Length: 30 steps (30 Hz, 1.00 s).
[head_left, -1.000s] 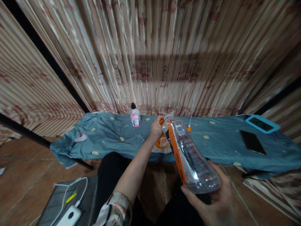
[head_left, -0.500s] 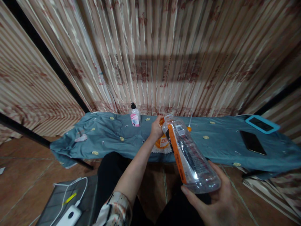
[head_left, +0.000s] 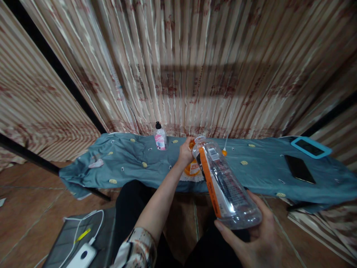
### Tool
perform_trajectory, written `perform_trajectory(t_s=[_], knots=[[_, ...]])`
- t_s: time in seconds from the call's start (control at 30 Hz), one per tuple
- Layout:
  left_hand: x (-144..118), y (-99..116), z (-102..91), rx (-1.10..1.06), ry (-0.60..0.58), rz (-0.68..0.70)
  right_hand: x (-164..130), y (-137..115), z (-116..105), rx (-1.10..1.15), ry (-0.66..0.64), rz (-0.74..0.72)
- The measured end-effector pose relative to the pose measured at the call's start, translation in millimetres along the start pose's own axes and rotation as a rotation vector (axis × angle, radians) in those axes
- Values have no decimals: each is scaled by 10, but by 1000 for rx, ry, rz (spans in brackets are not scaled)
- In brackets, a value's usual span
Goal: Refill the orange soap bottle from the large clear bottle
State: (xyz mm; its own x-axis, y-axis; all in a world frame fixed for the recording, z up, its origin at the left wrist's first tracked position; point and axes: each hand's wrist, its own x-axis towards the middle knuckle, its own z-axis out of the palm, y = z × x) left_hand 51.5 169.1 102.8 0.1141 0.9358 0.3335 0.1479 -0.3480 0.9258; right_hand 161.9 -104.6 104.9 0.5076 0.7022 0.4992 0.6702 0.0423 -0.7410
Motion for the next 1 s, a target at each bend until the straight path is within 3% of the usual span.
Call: perform_trajectory(t_s=[0.7,1.0], knots=[[-3,24,-13,8,0,9,25,-27,-5,-67,24,-66],[-6,15,-16,6,0,-2,13,-11,-29,-46,7,14]])
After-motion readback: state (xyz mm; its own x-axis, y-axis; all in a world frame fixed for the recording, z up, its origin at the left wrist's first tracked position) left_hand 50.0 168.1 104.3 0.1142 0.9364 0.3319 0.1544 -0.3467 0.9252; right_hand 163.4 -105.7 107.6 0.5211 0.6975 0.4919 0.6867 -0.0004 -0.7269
